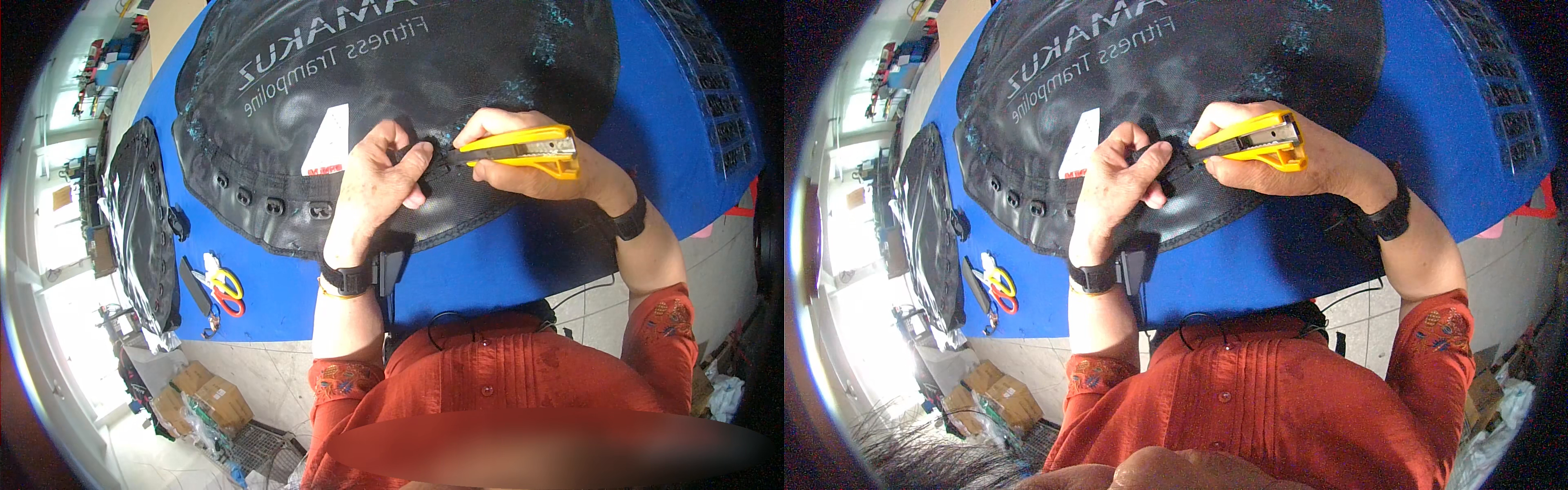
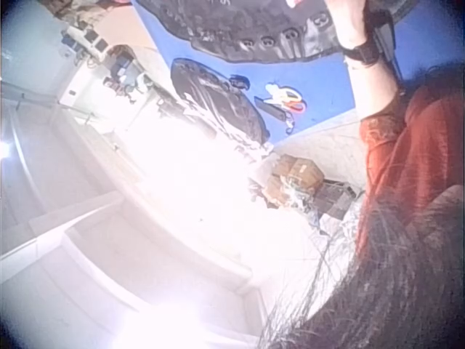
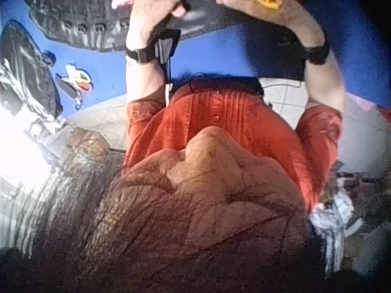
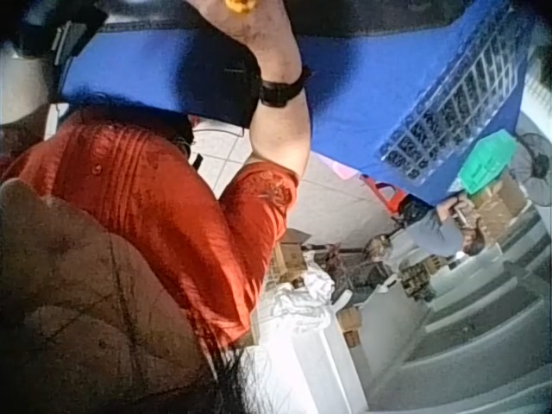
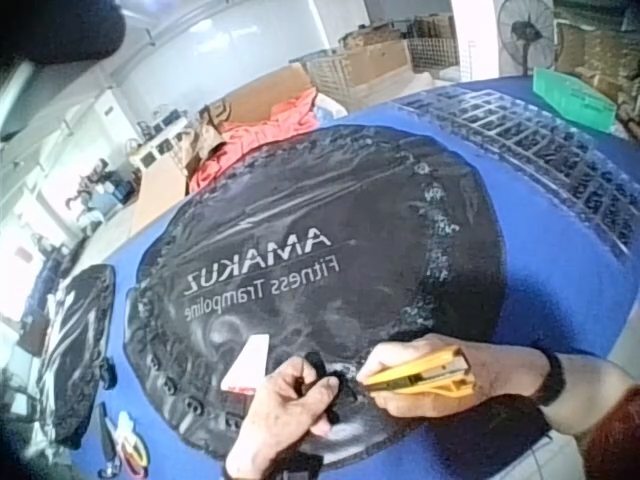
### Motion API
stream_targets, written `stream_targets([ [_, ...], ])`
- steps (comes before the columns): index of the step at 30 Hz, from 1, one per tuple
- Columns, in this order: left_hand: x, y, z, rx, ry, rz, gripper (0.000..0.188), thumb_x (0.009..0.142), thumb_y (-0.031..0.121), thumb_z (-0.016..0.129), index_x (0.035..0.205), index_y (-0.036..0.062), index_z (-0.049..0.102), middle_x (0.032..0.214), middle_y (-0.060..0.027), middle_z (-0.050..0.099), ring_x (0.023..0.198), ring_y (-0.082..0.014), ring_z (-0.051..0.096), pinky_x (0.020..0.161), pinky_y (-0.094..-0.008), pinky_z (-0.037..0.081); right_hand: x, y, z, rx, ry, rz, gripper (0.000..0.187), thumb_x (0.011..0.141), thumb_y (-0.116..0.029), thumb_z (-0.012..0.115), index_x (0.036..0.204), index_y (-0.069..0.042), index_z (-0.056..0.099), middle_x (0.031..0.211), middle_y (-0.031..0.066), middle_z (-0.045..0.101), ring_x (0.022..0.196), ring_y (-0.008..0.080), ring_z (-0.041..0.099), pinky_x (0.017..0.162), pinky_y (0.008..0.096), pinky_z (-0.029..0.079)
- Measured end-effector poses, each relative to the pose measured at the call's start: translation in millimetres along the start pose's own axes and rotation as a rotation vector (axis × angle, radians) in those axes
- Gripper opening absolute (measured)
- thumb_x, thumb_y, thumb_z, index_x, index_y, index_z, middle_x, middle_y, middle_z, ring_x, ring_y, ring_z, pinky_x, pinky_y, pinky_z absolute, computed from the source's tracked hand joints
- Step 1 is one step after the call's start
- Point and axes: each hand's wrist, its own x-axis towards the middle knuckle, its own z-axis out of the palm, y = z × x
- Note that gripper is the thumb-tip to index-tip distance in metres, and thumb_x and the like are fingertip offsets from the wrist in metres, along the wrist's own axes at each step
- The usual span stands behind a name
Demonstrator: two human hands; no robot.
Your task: Using a utility knife to cut out specific sections of a trampoline mat on a workbench.
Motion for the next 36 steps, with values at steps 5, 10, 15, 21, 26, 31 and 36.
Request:
stream_targets([
  [5,2,-1,1,-0.045,-0.006,0.024,0.021,0.1,0.016,0.071,0.09,0.0076,0.055,0.066,0.0007,0.06,0.049,-0.0074,0.058,0.045,-0.0229,0.045,0,2,0,0.015,0.006,-0.038,0.033,0.093,-0.018,0.067,0.119,0.0,0.061,0.102,0.0121,0.067,0.093,0.0222,0.067,0.084,0.0342,0.052],
  [10,3,-8,0,-0.004,-0.005,0.021,0.023,0.099,0.013,0.07,0.084,0.0067,0.054,0.066,0.0008,0.059,0.05,-0.0076,0.059,0.046,-0.0235,0.047,0,1,2,-0.007,0.026,-0.07,0.032,0.094,-0.018,0.067,0.119,0.0,0.061,0.103,0.0121,0.067,0.095,0.022,0.067,0.085,0.0336,0.051],
  [15,7,-13,0,0.011,-0.016,0.036,0.021,0.099,0.009,0.068,0.083,0.0059,0.054,0.067,-0.0008,0.059,0.051,-0.0084,0.06,0.047,-0.0244,0.05,1,4,3,-0.006,0.07,-0.077,0.032,0.095,-0.019,0.068,0.12,0.0,0.061,0.105,0.0119,0.067,0.097,0.0208,0.066,0.087,0.0333,0.051],
  [21,5,-11,-2,0.008,-0.018,0.021,0.021,0.099,0.008,0.067,0.082,0.0055,0.054,0.068,-0.0011,0.06,0.052,-0.0089,0.061,0.048,-0.025,0.05,6,7,9,0.046,0.174,-0.121,0.031,0.096,-0.017,0.068,0.121,0.0,0.062,0.105,0.0105,0.067,0.097,0.0174,0.066,0.086,0.0309,0.051],
  [26,6,-9,-1,0.024,-0.024,0.02,0.022,0.099,0.007,0.066,0.082,0.0056,0.053,0.067,-0.0008,0.059,0.052,-0.0088,0.061,0.048,-0.0249,0.05,7,9,12,0.1,0.171,-0.064,0.031,0.097,-0.017,0.069,0.122,-0.001,0.062,0.103,0.0088,0.068,0.09,0.0147,0.065,0.082,0.0295,0.052],
  [31,7,-9,-2,0.015,-0.033,0.028,0.023,0.099,0.007,0.066,0.08,0.0061,0.052,0.066,-0.0005,0.058,0.052,-0.0087,0.061,0.048,-0.0249,0.05,8,9,13,0.095,0.167,-0.066,0.03,0.097,-0.017,0.069,0.122,0.0,0.062,0.104,0.0088,0.069,0.093,0.0147,0.066,0.084,0.0297,0.052],
  [36,7,-10,-2,-0.007,-0.032,0.029,0.025,0.099,0.006,0.066,0.079,0.0072,0.05,0.065,0.0,0.058,0.052,-0.0085,0.061,0.048,-0.0249,0.05,9,11,14,0.051,0.187,-0.116,0.029,0.098,-0.016,0.068,0.121,0.0,0.063,0.105,0.0089,0.069,0.097,0.0142,0.066,0.086,0.0295,0.052],
])
